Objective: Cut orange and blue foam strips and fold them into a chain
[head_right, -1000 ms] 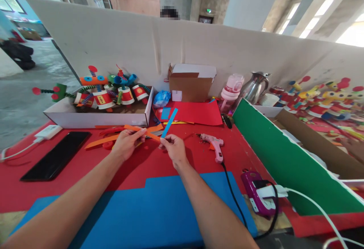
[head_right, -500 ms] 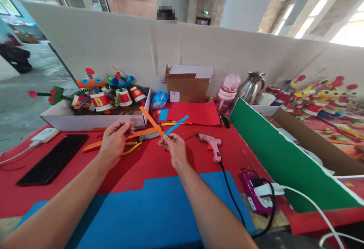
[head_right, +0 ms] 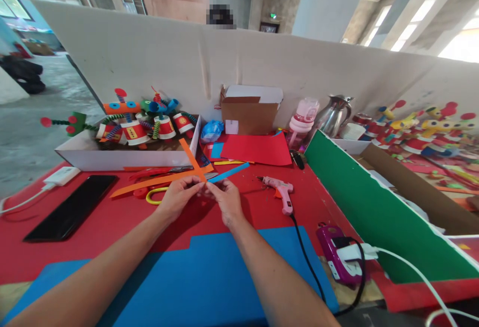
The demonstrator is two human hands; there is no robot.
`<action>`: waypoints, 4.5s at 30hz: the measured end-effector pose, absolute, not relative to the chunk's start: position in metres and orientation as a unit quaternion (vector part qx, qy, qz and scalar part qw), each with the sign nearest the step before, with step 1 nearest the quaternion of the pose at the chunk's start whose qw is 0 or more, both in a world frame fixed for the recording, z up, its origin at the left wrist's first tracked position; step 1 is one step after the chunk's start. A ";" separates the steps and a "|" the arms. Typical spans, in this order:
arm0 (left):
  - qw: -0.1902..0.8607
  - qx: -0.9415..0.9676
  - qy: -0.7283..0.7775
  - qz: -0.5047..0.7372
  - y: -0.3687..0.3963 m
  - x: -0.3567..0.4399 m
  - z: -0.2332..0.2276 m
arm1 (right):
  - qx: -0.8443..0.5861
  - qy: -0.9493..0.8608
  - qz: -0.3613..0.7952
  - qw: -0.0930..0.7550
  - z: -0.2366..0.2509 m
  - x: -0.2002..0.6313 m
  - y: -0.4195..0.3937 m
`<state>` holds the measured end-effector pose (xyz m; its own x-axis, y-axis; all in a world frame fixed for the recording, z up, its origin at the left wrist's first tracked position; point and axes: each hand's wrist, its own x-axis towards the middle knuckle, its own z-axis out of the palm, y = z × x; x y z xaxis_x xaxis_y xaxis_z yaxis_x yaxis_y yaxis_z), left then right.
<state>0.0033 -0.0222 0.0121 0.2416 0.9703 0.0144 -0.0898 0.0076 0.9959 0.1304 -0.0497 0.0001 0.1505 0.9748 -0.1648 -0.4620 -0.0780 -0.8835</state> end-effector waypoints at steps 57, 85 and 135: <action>0.670 0.425 0.380 0.475 -0.018 0.004 -0.001 | -0.455 -0.309 0.545 0.633 -0.003 0.130 -0.047; 0.662 0.418 0.380 0.493 -0.022 0.006 0.003 | -0.484 -0.352 0.554 0.578 0.000 0.133 -0.048; 0.655 0.434 0.400 0.472 -0.019 0.003 0.004 | -0.450 -0.399 0.517 0.609 0.001 0.129 -0.049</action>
<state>0.0033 -0.0191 0.0041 0.2351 0.9653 -0.1140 -0.2701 0.1775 0.9463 0.1291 -0.0492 0.0008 0.1472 0.9889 0.0217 -0.2712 0.0615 -0.9605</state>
